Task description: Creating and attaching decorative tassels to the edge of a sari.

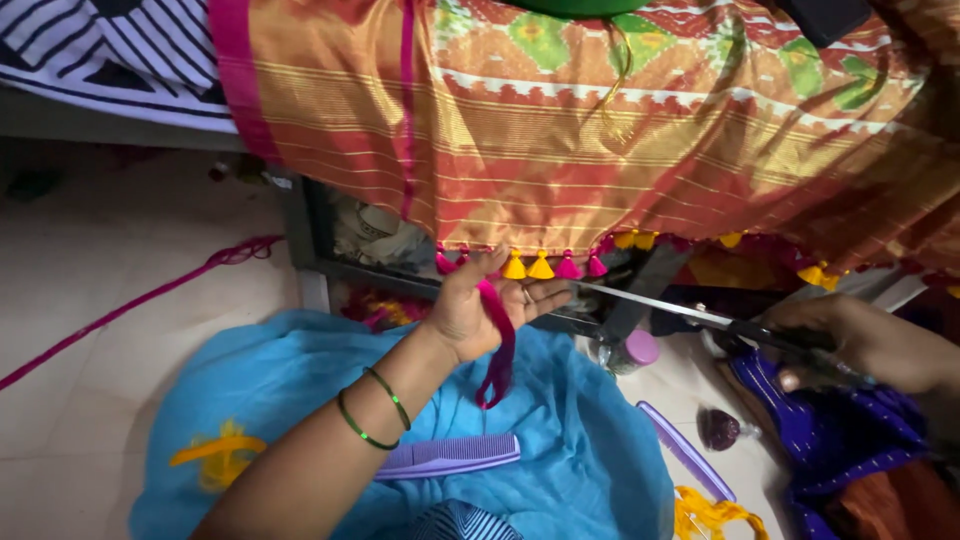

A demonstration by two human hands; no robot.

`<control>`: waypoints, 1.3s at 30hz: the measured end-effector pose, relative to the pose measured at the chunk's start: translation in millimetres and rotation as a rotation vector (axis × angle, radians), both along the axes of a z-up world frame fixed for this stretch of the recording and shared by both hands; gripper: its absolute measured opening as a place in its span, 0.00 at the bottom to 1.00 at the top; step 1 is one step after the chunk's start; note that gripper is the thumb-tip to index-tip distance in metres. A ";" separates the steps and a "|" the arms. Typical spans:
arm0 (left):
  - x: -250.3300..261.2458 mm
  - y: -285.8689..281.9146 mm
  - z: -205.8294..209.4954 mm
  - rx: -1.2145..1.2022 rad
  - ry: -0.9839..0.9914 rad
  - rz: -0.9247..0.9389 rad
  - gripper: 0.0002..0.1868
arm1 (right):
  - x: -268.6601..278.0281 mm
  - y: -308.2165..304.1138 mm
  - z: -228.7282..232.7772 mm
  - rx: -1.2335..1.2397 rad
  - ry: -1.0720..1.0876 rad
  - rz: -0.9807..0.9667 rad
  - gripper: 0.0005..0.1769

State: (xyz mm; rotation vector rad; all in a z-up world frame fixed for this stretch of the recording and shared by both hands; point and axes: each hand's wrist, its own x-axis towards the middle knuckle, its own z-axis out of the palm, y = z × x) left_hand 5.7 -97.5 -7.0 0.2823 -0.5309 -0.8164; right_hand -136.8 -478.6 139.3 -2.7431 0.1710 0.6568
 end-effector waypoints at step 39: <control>33.5 73.5 -9.8 0.638 -0.401 0.718 0.13 | 9.9 22.7 -74.5 0.132 -0.282 0.239 0.43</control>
